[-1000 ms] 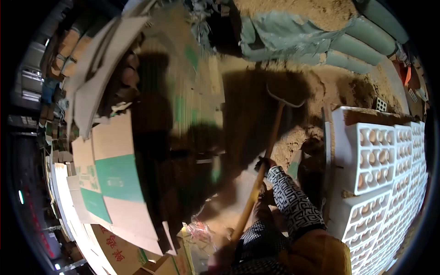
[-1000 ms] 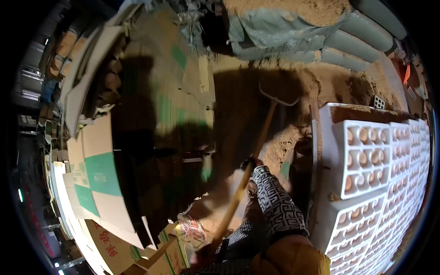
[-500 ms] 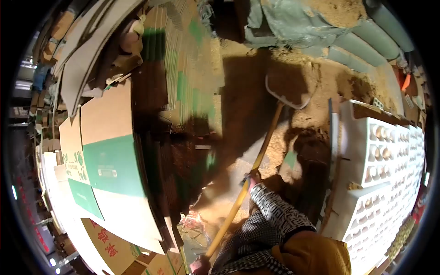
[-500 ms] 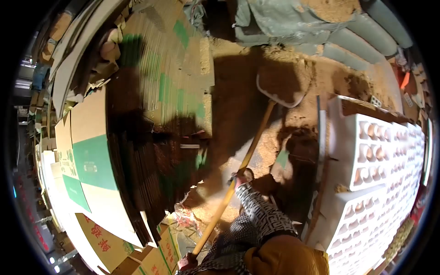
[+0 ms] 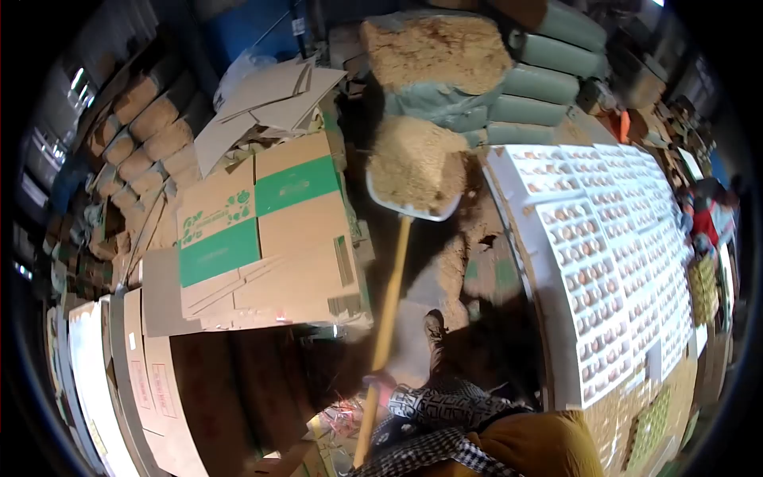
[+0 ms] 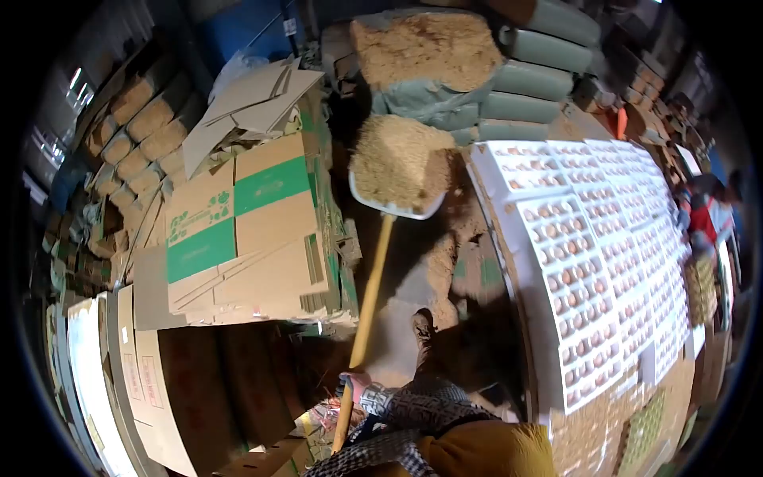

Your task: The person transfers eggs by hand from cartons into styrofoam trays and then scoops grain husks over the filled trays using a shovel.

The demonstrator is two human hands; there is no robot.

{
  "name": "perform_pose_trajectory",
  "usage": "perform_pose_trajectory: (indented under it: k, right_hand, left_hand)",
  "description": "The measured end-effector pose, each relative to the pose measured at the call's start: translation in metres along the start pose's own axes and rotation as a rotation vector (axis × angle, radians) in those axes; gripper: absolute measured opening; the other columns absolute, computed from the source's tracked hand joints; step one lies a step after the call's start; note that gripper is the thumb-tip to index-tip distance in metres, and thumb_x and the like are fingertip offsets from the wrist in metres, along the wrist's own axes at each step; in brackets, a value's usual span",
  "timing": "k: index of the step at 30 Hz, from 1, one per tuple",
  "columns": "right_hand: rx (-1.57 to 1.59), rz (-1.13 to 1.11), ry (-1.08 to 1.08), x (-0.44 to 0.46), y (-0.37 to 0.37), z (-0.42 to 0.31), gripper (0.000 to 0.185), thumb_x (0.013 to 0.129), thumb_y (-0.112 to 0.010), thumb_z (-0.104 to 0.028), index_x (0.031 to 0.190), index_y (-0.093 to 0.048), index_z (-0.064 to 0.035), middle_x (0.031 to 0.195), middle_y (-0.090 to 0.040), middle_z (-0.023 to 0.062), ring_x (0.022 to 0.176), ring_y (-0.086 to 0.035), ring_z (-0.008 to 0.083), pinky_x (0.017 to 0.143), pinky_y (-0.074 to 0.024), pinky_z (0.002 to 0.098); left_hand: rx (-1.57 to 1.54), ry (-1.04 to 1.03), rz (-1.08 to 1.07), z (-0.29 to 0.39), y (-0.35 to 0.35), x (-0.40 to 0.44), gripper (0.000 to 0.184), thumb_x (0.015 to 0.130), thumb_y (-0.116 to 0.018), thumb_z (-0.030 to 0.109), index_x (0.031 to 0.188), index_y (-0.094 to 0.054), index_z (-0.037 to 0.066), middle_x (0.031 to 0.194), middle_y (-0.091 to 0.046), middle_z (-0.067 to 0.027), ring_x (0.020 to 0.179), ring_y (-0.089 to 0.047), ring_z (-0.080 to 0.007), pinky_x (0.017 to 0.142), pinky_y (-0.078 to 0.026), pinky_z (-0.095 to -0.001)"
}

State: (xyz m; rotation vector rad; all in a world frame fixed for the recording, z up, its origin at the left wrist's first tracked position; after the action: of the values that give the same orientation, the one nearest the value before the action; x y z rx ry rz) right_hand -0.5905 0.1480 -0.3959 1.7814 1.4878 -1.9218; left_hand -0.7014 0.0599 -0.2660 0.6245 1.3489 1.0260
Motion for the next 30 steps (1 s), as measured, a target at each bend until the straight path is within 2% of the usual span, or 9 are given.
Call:
perform_pose_trajectory:
  k: [7, 9, 10, 13, 16, 18, 21, 23, 30]
  right_hand:
    - [0.035, 0.059, 0.062, -0.058, -0.084, -0.034, 0.007, 0.087, -0.067, -0.010, 0.088, -0.066, -0.0032, 0.080, -0.063, 0.0115, 0.071, -0.064, 0.0277, 0.062, -0.0591, 0.0457]
    - [-0.005, 0.018, 0.223, -0.077, -0.104, -0.072, 0.009, 0.090, -0.063, -0.012, 0.084, -0.065, -0.0046, 0.079, -0.063, 0.0114, 0.073, -0.065, 0.0274, 0.062, -0.0578, 0.0446]
    - [-0.555, -0.094, 0.685, -0.084, -0.118, -0.113, 0.009, 0.089, -0.064, -0.012, 0.085, -0.065, -0.0043, 0.080, -0.064, 0.0118, 0.074, -0.065, 0.0264, 0.066, -0.0576, 0.0427]
    - [0.049, -0.291, 0.327, -0.101, -0.126, -0.128, 0.013, 0.085, -0.066, -0.009, 0.097, -0.065, -0.0034, 0.088, -0.066, 0.0128, 0.082, -0.066, 0.0244, 0.079, -0.0564, 0.0372]
    - [-0.147, -0.252, 0.546, -0.139, -0.124, -0.173, 0.013, 0.086, -0.065, -0.009, 0.096, -0.061, -0.0022, 0.087, -0.062, 0.0126, 0.079, -0.064, 0.0267, 0.076, -0.0581, 0.0435]
    - [0.224, -0.278, 0.416, -0.146, -0.116, -0.187, 0.017, 0.083, -0.070, -0.012, 0.092, -0.059, -0.0029, 0.077, -0.059, 0.0113, 0.071, -0.064, 0.0268, 0.072, -0.0598, 0.0467]
    - [0.189, -0.353, 0.622, -0.161, -0.090, -0.230, 0.013, 0.085, -0.067, -0.015, 0.094, -0.061, -0.0061, 0.081, -0.060, 0.0091, 0.074, -0.064, 0.0270, 0.075, -0.0583, 0.0436]
    - [0.331, -0.302, 0.559, -0.172, -0.069, -0.248, 0.009, 0.085, -0.064, -0.017, 0.088, -0.060, -0.0093, 0.075, -0.057, 0.0066, 0.067, -0.059, 0.0256, 0.065, -0.0529, 0.0417]
    - [0.415, -0.450, 0.710, -0.281, -0.032, -0.268, 0.010, 0.084, -0.058, -0.011, 0.078, -0.051, -0.0103, 0.069, -0.050, 0.0047, 0.063, -0.052, 0.0242, 0.069, -0.0513, 0.0429]
  left_hand:
    - [0.030, -0.175, 0.183, -0.033, 0.028, -0.014, 0.034, 0.090, -0.060, 0.036, 0.115, -0.066, 0.013, 0.099, -0.071, -0.0130, 0.088, -0.069, -0.0281, 0.075, -0.055, -0.0384]
    - [0.041, -0.196, 0.221, -0.038, 0.035, -0.014, 0.034, 0.090, -0.060, 0.035, 0.115, -0.066, 0.013, 0.100, -0.071, -0.0131, 0.087, -0.069, -0.0278, 0.075, -0.056, -0.0380]
    - [0.052, -0.203, 0.236, -0.042, 0.038, -0.015, 0.034, 0.090, -0.060, 0.034, 0.115, -0.066, 0.012, 0.100, -0.071, -0.0132, 0.087, -0.069, -0.0276, 0.075, -0.056, -0.0378]
    - [0.078, -0.235, 0.275, -0.044, 0.046, -0.015, 0.034, 0.091, -0.060, 0.033, 0.115, -0.066, 0.011, 0.100, -0.071, -0.0133, 0.087, -0.069, -0.0271, 0.074, -0.056, -0.0372]
    - [0.113, -0.255, 0.318, -0.047, 0.054, -0.016, 0.033, 0.091, -0.061, 0.032, 0.115, -0.066, 0.010, 0.100, -0.071, -0.0135, 0.086, -0.069, -0.0266, 0.074, -0.056, -0.0366]
    - [0.135, -0.266, 0.351, -0.050, 0.061, -0.018, 0.033, 0.091, -0.061, 0.031, 0.115, -0.066, 0.009, 0.100, -0.071, -0.0136, 0.086, -0.069, -0.0263, 0.074, -0.056, -0.0362]
    - [0.179, -0.281, 0.396, -0.053, 0.070, -0.021, 0.033, 0.091, -0.061, 0.030, 0.115, -0.066, 0.007, 0.101, -0.071, -0.0137, 0.085, -0.069, -0.0258, 0.073, -0.056, -0.0356]
    - [0.205, -0.293, 0.427, -0.054, 0.077, -0.022, 0.032, 0.092, -0.061, 0.029, 0.114, -0.066, 0.007, 0.101, -0.071, -0.0138, 0.085, -0.069, -0.0255, 0.073, -0.056, -0.0352]
    - [0.354, -0.346, 0.624, -0.080, 0.101, -0.043, 0.032, 0.092, -0.062, 0.026, 0.114, -0.066, 0.003, 0.102, -0.071, -0.0142, 0.084, -0.069, -0.0243, 0.073, -0.056, -0.0337]
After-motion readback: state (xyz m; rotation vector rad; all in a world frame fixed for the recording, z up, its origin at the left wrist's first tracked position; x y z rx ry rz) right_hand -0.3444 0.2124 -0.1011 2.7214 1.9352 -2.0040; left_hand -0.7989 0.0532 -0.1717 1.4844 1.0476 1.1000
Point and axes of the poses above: each hand's wrist, its own x-axis towards the middle knuckle, its own y-axis out of the back of the hand, z = x × y, the point moved 9 cm from there along x, towards the middle knuckle
